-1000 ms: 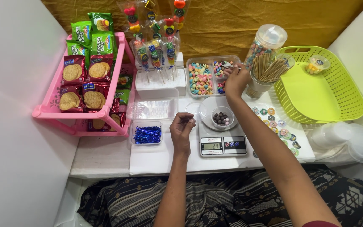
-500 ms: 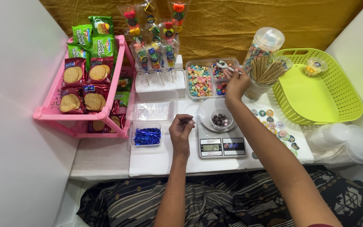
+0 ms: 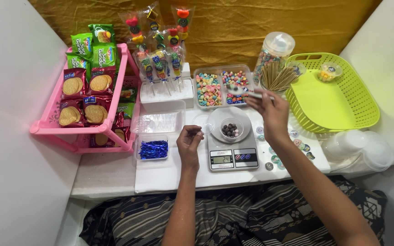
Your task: A person is weighing small candies using a digital scale and a spoon, adjusting the amount to reach a specific weight before closing the container.
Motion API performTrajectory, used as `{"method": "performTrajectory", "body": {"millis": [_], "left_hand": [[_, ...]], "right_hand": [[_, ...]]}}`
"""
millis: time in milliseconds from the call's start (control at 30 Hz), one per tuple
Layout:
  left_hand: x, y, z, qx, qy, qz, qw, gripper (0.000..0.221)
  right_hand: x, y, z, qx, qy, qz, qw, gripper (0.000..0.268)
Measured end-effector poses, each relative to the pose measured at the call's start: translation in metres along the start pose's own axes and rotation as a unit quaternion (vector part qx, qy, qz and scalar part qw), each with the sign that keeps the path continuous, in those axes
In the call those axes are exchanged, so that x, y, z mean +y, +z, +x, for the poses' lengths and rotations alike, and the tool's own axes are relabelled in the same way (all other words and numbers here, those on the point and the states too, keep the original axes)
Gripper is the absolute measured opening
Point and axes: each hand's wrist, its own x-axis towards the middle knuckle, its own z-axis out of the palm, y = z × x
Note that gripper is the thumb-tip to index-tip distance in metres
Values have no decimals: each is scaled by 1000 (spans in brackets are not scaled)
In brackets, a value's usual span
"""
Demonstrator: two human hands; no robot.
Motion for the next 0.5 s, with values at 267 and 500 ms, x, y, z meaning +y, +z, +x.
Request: {"method": "performTrajectory", "body": {"millis": [267, 500], "left_hand": [[-1, 1, -3, 3, 9, 0, 1000, 12], [5, 2, -5, 4, 13, 21, 1000, 12]], "right_hand": [[-29, -21, -66, -43, 53, -81, 994, 28], [-43, -13, -80, -135, -71, -245, 957, 26]]}}
